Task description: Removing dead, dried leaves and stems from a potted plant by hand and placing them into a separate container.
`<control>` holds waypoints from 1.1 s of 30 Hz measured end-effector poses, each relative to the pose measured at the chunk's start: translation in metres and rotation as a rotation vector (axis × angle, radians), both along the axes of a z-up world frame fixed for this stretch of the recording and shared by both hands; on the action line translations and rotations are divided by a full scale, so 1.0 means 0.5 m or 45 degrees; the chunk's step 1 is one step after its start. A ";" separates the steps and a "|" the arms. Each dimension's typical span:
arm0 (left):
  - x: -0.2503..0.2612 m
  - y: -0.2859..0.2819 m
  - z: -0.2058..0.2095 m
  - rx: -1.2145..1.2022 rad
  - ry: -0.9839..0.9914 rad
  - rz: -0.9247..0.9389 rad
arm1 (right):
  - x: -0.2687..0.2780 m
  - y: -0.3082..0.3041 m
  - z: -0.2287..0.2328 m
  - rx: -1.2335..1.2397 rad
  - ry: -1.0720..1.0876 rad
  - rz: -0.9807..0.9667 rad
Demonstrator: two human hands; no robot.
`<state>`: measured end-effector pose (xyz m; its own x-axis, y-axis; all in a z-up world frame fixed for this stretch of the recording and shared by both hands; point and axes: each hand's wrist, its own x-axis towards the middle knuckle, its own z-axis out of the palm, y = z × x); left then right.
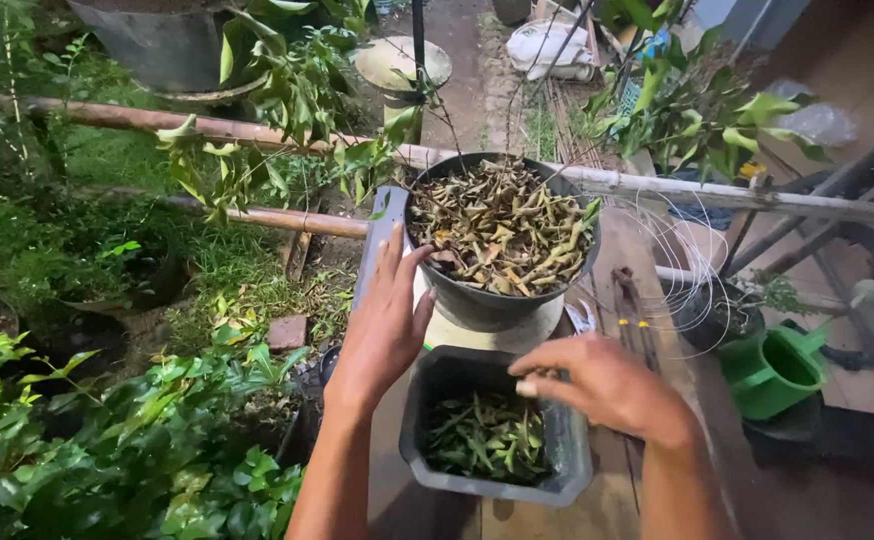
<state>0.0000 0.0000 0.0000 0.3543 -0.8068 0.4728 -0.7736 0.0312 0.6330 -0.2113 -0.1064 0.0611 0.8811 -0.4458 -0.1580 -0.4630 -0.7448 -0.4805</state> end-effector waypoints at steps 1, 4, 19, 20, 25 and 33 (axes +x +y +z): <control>0.005 -0.012 -0.012 -0.003 0.001 0.006 | -0.013 -0.016 -0.029 -0.003 0.001 0.006; 0.016 -0.040 -0.043 0.012 -0.040 0.081 | -0.042 -0.041 -0.080 -0.291 0.009 0.125; 0.078 -0.166 -0.001 0.323 -0.468 0.338 | -0.045 -0.058 -0.070 -0.603 -0.316 -0.098; 0.087 -0.174 -0.005 0.386 -0.447 0.360 | -0.047 -0.058 -0.069 -0.580 -0.332 -0.095; 0.059 -0.156 0.026 0.401 -0.427 0.332 | -0.061 -0.047 -0.072 -0.527 -0.303 -0.098; 0.043 -0.125 0.051 0.277 -0.390 0.122 | -0.071 -0.001 -0.018 -0.457 -0.135 -0.149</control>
<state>0.0215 -0.0625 0.0254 0.3018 -0.8699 0.3901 -0.9208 -0.1600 0.3557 -0.2470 -0.1072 0.0522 0.8239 -0.5549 0.1155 -0.5169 -0.8191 -0.2488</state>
